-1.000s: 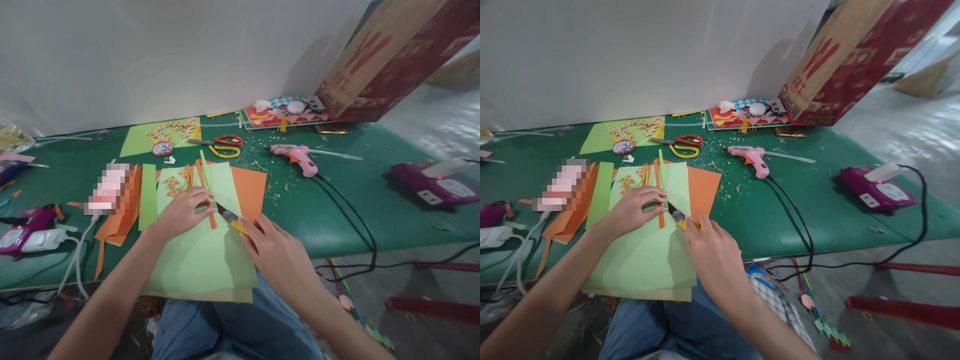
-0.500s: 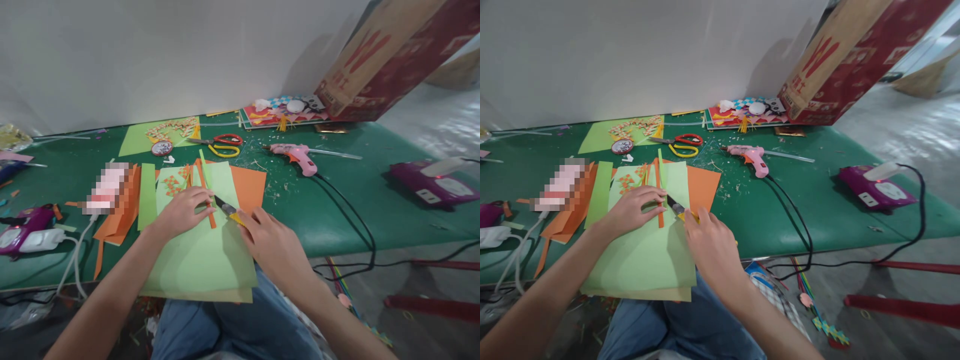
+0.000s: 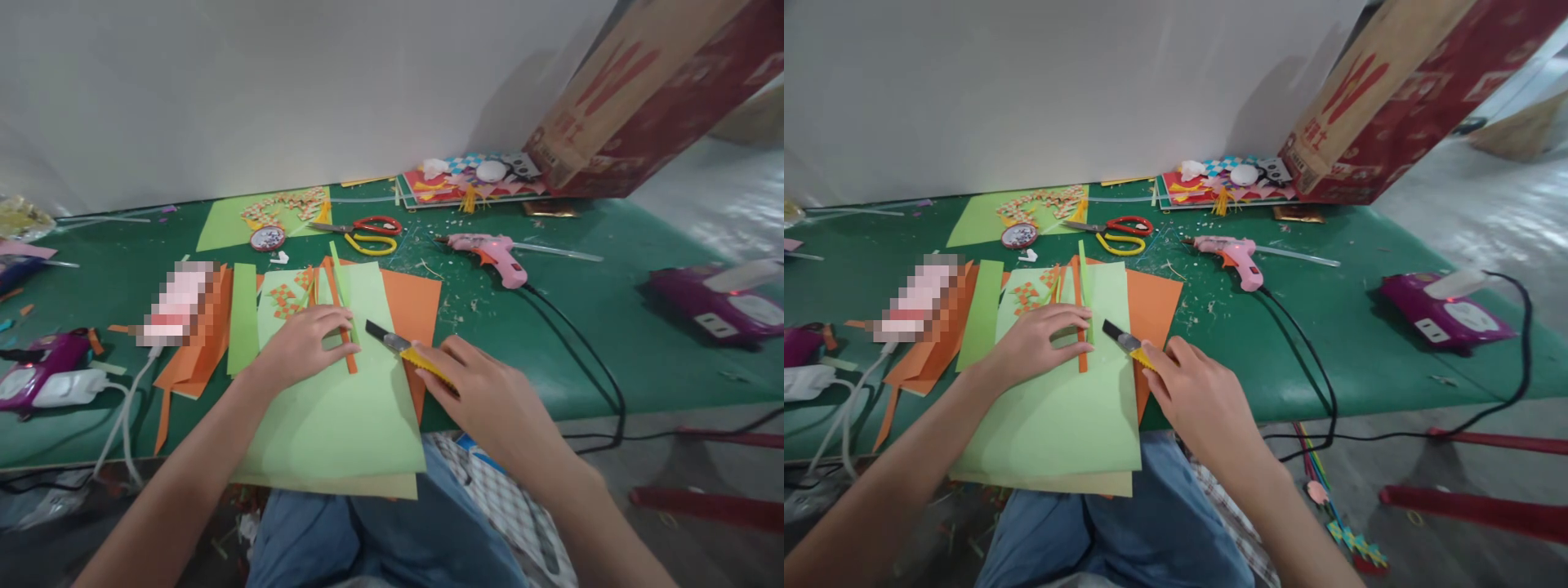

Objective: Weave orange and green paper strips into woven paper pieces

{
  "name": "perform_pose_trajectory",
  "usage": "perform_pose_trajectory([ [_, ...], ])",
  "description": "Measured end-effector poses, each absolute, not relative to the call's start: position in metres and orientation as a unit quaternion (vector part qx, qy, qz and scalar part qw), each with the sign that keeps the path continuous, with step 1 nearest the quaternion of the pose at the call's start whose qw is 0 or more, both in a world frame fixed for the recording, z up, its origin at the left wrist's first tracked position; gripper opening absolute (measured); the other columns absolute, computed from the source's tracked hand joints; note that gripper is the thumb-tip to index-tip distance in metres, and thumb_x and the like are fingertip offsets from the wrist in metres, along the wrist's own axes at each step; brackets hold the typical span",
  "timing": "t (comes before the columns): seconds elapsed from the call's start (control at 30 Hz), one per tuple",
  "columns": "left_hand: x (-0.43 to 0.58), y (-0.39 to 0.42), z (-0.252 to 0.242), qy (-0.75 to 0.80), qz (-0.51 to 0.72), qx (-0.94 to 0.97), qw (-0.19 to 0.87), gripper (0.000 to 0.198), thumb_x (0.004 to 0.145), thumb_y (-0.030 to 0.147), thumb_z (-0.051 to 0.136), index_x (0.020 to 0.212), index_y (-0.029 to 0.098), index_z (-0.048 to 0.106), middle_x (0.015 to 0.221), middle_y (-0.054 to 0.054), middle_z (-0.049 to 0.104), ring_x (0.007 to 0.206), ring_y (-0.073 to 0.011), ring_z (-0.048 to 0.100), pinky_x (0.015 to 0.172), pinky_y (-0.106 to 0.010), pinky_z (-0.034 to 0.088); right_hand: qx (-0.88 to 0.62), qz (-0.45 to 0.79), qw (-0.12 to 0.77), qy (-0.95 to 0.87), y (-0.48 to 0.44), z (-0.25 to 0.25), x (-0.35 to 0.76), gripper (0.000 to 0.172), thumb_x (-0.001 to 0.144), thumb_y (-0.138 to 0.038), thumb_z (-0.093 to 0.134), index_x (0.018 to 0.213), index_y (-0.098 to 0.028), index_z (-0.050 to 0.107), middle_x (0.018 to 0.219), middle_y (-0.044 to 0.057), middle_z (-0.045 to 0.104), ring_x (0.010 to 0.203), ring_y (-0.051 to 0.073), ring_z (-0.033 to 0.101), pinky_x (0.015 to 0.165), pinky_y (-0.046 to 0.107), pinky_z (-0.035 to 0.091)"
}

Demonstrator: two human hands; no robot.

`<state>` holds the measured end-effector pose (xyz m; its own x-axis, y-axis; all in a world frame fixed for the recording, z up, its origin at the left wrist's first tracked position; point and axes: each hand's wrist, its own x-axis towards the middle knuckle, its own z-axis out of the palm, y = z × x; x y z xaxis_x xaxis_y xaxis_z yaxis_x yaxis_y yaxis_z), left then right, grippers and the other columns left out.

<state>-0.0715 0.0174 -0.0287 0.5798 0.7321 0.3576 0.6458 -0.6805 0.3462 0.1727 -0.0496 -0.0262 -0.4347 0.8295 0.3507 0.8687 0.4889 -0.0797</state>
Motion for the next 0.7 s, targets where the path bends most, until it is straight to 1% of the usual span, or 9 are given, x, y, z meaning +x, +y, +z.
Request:
perform_pose_trajectory([
  [0.2, -0.072, 0.018, -0.028, 0.391, 0.243, 0.883, 0.092, 0.018, 0.085, 0.036, 0.061, 0.087, 0.018, 0.065, 0.106, -0.008, 0.072, 0.102, -0.0218, 0.066, 0.089, -0.038, 0.054, -0.459, -0.018, 0.18, -0.87, -0.058, -0.026, 0.19, 0.031, 0.096, -0.026, 0.039, 0.112, -0.017, 0.064, 0.079, 0.004, 0.061, 0.058, 0.011, 0.057, 0.049, 0.024, 0.04],
  [0.33, -0.072, 0.019, -0.027, 0.392, 0.244, 0.882, 0.101, 0.018, 0.088, 0.034, 0.058, 0.091, 0.018, 0.066, 0.107, -0.008, 0.072, 0.104, -0.0215, 0.066, 0.089, -0.038, 0.053, -0.451, 0.001, 0.181, -0.874, -0.059, -0.022, 0.186, 0.031, 0.096, -0.027, 0.038, 0.112, -0.019, 0.063, 0.08, 0.004, 0.062, 0.06, 0.012, 0.058, 0.051, 0.025, 0.042],
  [0.6, -0.071, 0.018, -0.025, 0.398, 0.241, 0.877, 0.116, 0.023, 0.091, 0.036, 0.052, 0.091, 0.019, 0.067, 0.106, -0.007, 0.072, 0.103, -0.0212, 0.066, 0.09, -0.038, 0.053, -0.442, -0.038, 0.174, -0.879, -0.05, -0.022, 0.173, 0.028, 0.094, -0.021, 0.042, 0.11, -0.017, 0.064, 0.079, 0.004, 0.061, 0.061, 0.012, 0.057, 0.054, 0.024, 0.042],
  [0.7, -0.071, 0.019, -0.025, 0.398, 0.244, 0.877, 0.116, 0.024, 0.093, 0.033, 0.047, 0.092, 0.019, 0.067, 0.106, -0.007, 0.072, 0.103, -0.0209, 0.066, 0.09, -0.038, 0.053, -0.446, -0.054, 0.17, -0.877, -0.045, -0.021, 0.166, 0.028, 0.093, -0.02, 0.043, 0.11, -0.017, 0.065, 0.079, 0.004, 0.06, 0.063, 0.013, 0.057, 0.054, 0.024, 0.041],
])
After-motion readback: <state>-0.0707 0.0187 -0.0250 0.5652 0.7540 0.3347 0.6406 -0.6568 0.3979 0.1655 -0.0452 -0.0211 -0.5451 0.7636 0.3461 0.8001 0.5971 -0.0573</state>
